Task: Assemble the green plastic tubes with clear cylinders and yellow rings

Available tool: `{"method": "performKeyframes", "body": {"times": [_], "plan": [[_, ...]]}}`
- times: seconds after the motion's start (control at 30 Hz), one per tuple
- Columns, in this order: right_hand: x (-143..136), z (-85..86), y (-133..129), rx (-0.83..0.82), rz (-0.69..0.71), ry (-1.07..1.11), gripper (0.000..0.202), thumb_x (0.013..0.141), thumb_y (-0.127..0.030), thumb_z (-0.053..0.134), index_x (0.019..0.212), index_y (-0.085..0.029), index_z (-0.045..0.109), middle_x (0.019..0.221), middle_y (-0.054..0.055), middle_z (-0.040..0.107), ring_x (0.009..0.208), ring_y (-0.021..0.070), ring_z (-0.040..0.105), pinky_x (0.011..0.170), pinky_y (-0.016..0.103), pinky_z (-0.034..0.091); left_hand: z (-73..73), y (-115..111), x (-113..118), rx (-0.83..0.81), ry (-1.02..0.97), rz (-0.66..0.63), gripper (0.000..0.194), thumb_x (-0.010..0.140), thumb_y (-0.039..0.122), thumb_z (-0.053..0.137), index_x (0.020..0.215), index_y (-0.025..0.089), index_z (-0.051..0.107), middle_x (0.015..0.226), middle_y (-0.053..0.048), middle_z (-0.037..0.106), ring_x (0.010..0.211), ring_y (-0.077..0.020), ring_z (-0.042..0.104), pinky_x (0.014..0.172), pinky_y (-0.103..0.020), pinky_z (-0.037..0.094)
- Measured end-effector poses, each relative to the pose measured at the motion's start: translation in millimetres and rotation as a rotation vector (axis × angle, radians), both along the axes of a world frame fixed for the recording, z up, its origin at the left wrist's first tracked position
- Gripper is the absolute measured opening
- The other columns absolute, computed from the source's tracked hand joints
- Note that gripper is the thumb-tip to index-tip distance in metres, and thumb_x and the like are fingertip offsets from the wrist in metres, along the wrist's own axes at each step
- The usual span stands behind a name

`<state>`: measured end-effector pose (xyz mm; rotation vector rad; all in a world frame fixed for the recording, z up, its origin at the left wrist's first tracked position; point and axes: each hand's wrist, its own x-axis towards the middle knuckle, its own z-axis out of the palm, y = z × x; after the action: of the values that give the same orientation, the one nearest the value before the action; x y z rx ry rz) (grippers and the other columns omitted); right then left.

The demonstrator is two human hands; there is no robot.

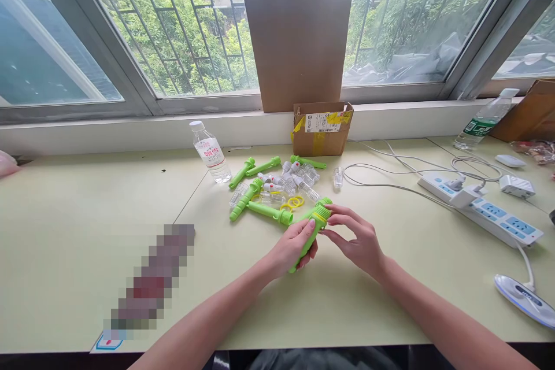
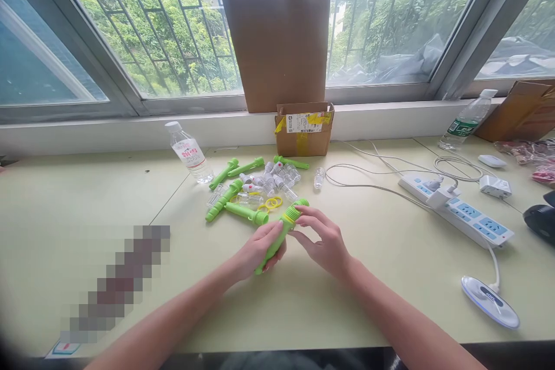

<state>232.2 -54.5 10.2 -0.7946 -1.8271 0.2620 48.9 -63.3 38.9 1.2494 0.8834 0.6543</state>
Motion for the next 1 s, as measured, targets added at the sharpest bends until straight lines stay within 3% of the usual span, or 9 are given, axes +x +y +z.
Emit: {"method": "performKeyframes", "body": {"times": [0.13,0.33,0.53,0.67,0.77,0.9,1.0], "plan": [[-1.5,-2.0,-0.1,-0.038,0.06,0.01,0.026,0.081,-0.016,0.064,0.105,-0.024,0.058,0.118,0.009,0.061,0.095,0.0204,0.066,0.073,0.035,0.062,2.3,-1.8,0.2,0.014,0.026,0.022,0.045,0.081,0.057,0.057,0.105,0.022,0.041,0.063,0.007,0.055,0.035,-0.0044,0.04,0.033,-0.016,0.028],[-2.0,-4.3,0.5,-0.018,0.019,0.028,0.022,0.086,-0.013,0.057,0.104,-0.025,0.06,0.112,0.008,0.063,0.091,0.0187,0.066,0.073,0.035,0.063,4.9,2.2,-0.3,0.112,0.061,0.081,0.041,0.08,0.054,0.057,0.093,0.015,0.055,0.078,-0.005,0.064,0.048,-0.0103,0.057,0.036,-0.018,0.037],[-0.4,-3.0,1.1,0.008,-0.022,0.008,0.019,0.085,-0.011,0.057,0.098,-0.024,0.062,0.108,0.008,0.065,0.086,0.0173,0.066,0.073,0.035,0.062,5.5,2.0,-1.0,0.096,0.043,0.006,0.044,0.086,0.057,0.046,0.097,0.015,0.056,0.076,-0.003,0.063,0.041,-0.006,0.049,0.036,-0.018,0.031],[-1.9,-1.5,0.4,0.003,-0.013,0.023,0.019,0.084,-0.01,0.058,0.097,-0.024,0.062,0.108,0.007,0.064,0.085,0.0168,0.067,0.072,0.033,0.063,4.1,0.5,-1.5,0.05,0.051,0.057,0.044,0.081,0.054,0.057,0.106,0.02,0.046,0.066,0.004,0.06,0.033,-0.0038,0.039,0.035,-0.018,0.029],[-3.3,-0.8,-0.5,0.012,-0.023,0.032,0.018,0.084,-0.011,0.059,0.096,-0.024,0.063,0.109,0.007,0.065,0.087,0.0177,0.067,0.073,0.034,0.063,3.7,0.9,-0.9,0.055,0.068,0.065,0.044,0.078,0.054,0.062,0.101,0.019,0.047,0.067,0.001,0.063,0.034,-0.0061,0.044,0.034,-0.018,0.03],[-3.2,-0.8,-0.5,-0.005,-0.022,0.048,0.019,0.085,-0.013,0.058,0.099,-0.024,0.064,0.111,0.008,0.065,0.093,0.0199,0.066,0.073,0.035,0.063,3.2,2.8,-0.6,0.049,0.039,0.066,0.045,0.083,0.058,0.051,0.088,0.014,0.057,0.076,-0.007,0.066,0.045,-0.0109,0.056,0.039,-0.021,0.038],[-2.3,0.2,0.1,-0.034,-0.014,0.039,0.017,0.085,-0.016,0.059,0.099,-0.024,0.065,0.112,0.008,0.065,0.096,0.0212,0.066,0.073,0.036,0.063,0.3,4.8,-2.3,0.019,-0.015,0.033,0.049,0.086,0.059,0.045,0.091,0.013,0.06,0.063,-0.003,0.061,0.041,-0.0089,0.051,0.041,-0.021,0.038]]}}
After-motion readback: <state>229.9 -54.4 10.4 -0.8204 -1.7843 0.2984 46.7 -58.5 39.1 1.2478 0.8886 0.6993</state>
